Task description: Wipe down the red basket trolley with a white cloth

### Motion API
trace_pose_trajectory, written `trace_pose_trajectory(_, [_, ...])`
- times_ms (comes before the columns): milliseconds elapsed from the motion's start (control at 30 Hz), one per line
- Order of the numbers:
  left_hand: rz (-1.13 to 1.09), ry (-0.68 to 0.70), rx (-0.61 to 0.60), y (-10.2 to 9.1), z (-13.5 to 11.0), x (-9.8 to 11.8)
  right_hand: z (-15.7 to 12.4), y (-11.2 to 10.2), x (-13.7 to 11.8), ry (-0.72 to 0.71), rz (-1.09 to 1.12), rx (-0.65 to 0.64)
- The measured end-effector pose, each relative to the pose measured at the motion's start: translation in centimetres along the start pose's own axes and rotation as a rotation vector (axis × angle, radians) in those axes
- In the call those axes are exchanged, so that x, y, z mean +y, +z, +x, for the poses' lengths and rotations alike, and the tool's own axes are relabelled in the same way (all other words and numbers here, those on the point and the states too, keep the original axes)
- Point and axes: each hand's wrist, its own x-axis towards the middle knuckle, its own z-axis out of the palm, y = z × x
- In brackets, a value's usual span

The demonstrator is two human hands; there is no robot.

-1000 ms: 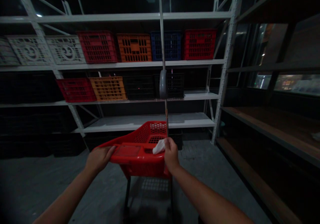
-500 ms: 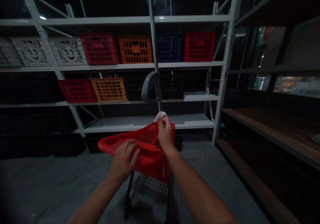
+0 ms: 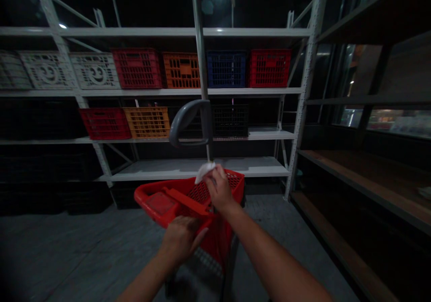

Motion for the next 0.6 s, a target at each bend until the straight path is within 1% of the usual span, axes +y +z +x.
trace_pose_trajectory(67, [-0.003,0.001,-0.007,-0.1,-0.1,-0.2,4.2,-0.1,-1.8,-0.05,0.03,0.056])
trace_pose_trajectory(100, [-0.01,0.007,-0.01,-0.2,-0.2,-0.4,5.5,0.0,-2.3,-0.072,0.033,0.064])
trace_pose_trajectory(133, [-0.019,0.014,-0.012,-0.3,-0.3,-0.6,6.0,0.2,-2.4,-0.09,0.026,0.058])
trace_pose_trajectory(167, [-0.025,0.02,-0.012,-0.4,-0.3,-0.9,5.7,0.5,-2.2,-0.098,0.01,0.047])
trace_pose_trajectory(200, [-0.027,0.025,-0.015,-0.6,-0.4,-1.3,4.6,0.9,-1.7,-0.094,-0.012,0.03])
trace_pose_trajectory(333, [0.003,0.042,-0.056,-1.4,-0.6,-2.7,-2.3,2.5,1.1,-0.049,-0.068,-0.063])
trace_pose_trajectory(367, [0.01,0.045,-0.064,-1.6,-0.6,-3.0,-3.3,2.8,1.5,-0.048,-0.068,-0.092])
trace_pose_trajectory(400, [0.015,0.047,-0.07,-1.7,-0.6,-3.2,-3.6,3.0,1.5,-0.053,-0.065,-0.112])
trace_pose_trajectory(433, [0.018,0.047,-0.073,-1.7,-0.6,-3.5,-3.2,3.1,1.3,-0.058,-0.058,-0.119])
trace_pose_trajectory(467, [0.021,0.044,-0.073,-1.7,-0.6,-3.7,-2.1,3.1,0.9,-0.063,-0.048,-0.114])
trace_pose_trajectory(533, [0.024,0.041,-0.073,-1.7,-0.5,-3.9,1.4,2.9,-0.2,-0.075,-0.012,-0.085])
trace_pose_trajectory(600, [0.018,0.041,-0.067,-1.6,-0.5,-4.3,4.9,2.7,-1.3,-0.078,0.05,-0.083])
